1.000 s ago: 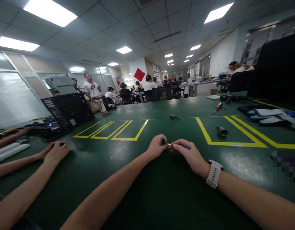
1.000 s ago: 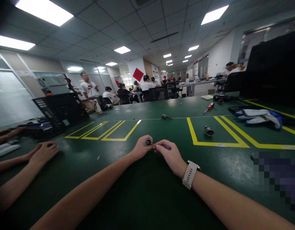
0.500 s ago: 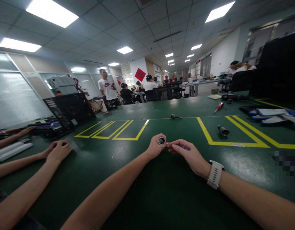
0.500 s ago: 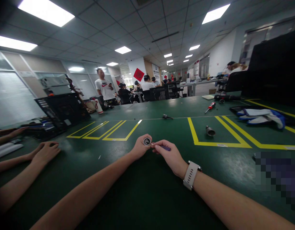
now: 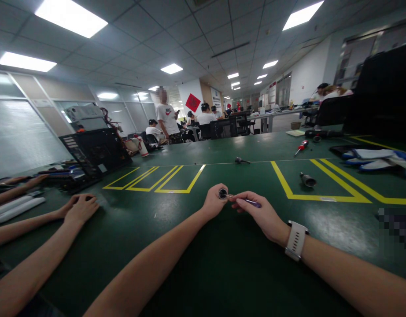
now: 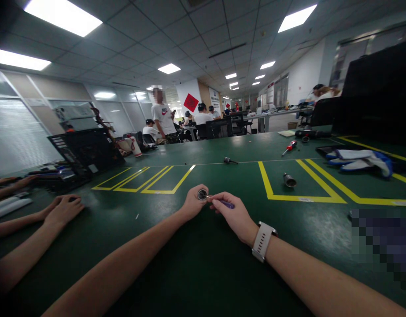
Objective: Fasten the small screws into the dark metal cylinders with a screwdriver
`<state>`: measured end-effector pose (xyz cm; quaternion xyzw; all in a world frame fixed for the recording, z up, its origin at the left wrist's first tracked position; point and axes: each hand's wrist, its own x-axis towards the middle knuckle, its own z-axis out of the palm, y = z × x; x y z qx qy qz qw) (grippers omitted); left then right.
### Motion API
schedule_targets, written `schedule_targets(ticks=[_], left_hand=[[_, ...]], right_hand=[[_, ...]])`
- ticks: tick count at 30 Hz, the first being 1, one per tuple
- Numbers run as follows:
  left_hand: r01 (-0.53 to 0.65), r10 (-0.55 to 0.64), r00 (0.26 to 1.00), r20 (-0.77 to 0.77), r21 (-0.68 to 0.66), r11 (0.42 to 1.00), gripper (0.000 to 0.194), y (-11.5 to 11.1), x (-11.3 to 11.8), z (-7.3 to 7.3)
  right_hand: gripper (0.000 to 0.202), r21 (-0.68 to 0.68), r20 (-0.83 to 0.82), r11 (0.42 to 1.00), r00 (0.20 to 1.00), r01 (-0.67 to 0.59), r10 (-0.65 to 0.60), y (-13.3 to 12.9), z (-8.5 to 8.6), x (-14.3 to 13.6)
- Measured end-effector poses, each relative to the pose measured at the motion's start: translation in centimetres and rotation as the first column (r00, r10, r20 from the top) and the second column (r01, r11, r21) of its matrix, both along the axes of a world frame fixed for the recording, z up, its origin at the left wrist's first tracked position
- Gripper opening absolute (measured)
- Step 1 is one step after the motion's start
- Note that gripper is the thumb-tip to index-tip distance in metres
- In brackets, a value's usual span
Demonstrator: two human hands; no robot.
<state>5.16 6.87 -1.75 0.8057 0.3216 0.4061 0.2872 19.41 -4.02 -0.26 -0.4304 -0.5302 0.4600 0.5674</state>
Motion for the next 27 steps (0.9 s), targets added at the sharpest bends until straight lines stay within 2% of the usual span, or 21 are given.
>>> schedule_targets(ticks=[4,11,21,27], left_hand=[[0.060,-0.060,0.998,-0.003,-0.024,0.998,0.017,-0.28,0.01,0.29],[0.027,-0.027,0.999,0.018,-0.032,0.999,0.018,-0.27,0.14,0.25],[0.030,-0.029,0.999,0.024,-0.019,0.999,0.019,-0.23,0.08,0.11],[0.031,-0.031,0.999,-0.016,0.014,0.999,0.011,-0.14,0.03,0.05]], right_hand=[[0.018,-0.014,0.038,1.000,0.999,-0.027,0.027,-0.01,-0.06,0.13],[0.019,0.010,0.079,1.000,0.997,0.015,-0.016,-0.06,0.07,0.19],[0.018,0.015,0.055,0.999,0.998,0.042,-0.043,0.22,-0.52,0.35],[0.021,0.060,0.041,0.997,0.998,0.048,-0.051,0.34,-0.57,0.21]])
